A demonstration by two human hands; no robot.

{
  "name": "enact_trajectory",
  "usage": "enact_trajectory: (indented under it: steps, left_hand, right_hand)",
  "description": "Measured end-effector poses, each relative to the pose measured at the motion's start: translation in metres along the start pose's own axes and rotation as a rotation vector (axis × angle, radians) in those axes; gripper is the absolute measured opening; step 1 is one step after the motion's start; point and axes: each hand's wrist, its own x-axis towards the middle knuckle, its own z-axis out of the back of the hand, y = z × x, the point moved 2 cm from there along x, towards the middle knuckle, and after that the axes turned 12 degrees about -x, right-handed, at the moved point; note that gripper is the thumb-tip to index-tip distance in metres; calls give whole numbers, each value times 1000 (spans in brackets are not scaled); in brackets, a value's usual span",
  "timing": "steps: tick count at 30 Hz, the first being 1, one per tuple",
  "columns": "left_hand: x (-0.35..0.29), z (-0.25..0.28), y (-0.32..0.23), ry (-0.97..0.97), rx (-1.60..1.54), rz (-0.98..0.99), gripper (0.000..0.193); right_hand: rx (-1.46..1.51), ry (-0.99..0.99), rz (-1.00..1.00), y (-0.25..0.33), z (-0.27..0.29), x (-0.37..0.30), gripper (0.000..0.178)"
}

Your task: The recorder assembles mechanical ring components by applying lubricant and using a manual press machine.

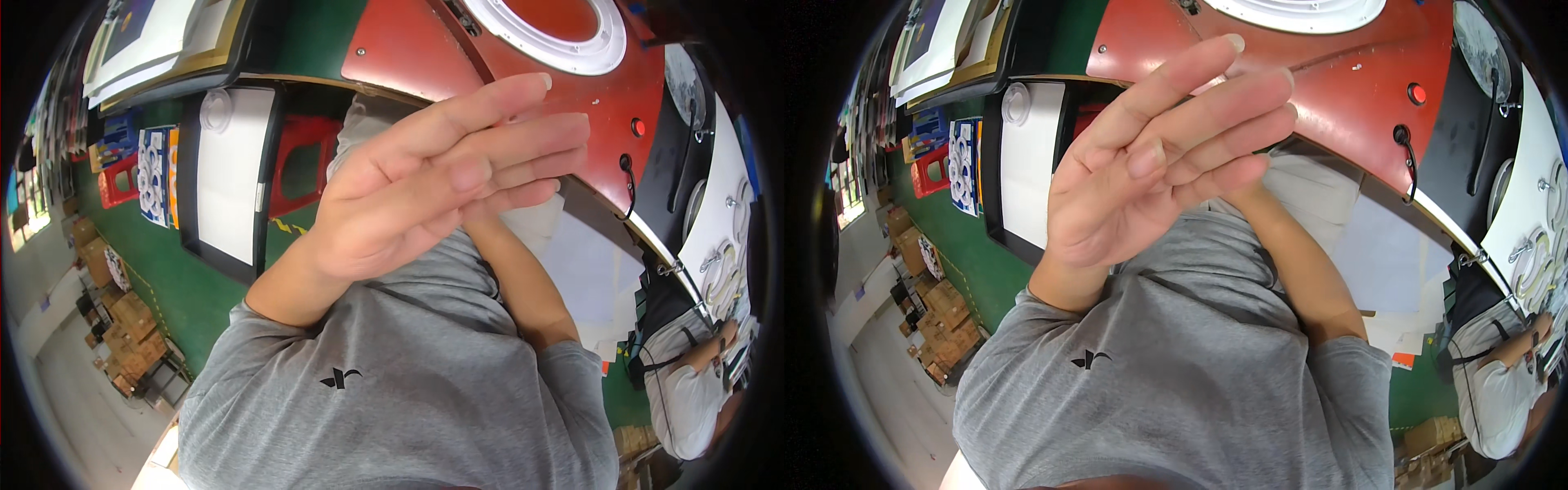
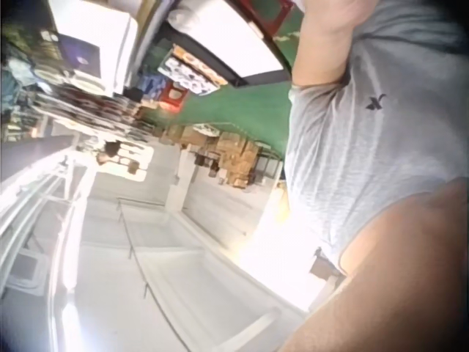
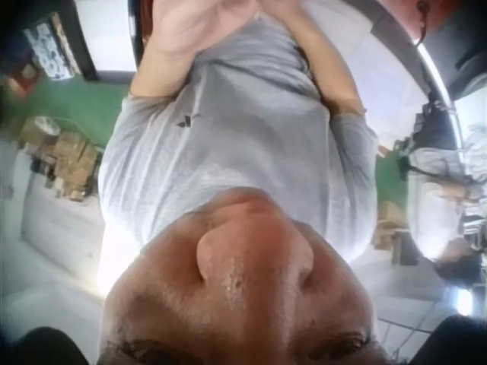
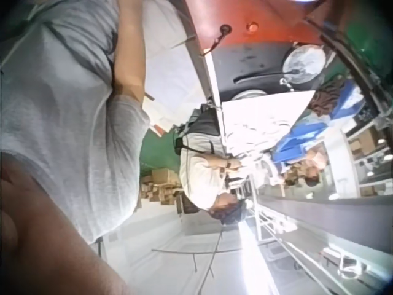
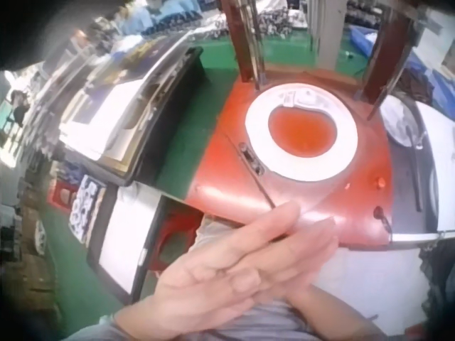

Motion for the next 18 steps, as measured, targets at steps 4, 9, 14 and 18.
enact_trajectory:
  steps: [4, 9, 14, 18]
  left_hand:
    - [0, -4, 4, -83, 44, -31, 58]
    - [-4, -1, 9, 99, 180, -90, 57]
    - [-8, -5, 6, 27, 277, -82, 55]
    - [-9, -5, 3, -24, 383, -85, 54]
  right_hand:
    - [46, -33, -21, 9, 7, -7, 19]
    - [112, -63, -42, 16, 15, -12, 19]
    - [-41, -92, 152, 38, 36, -43, 21]
    - [116, -400, 330, 68, 66, -72, 25]
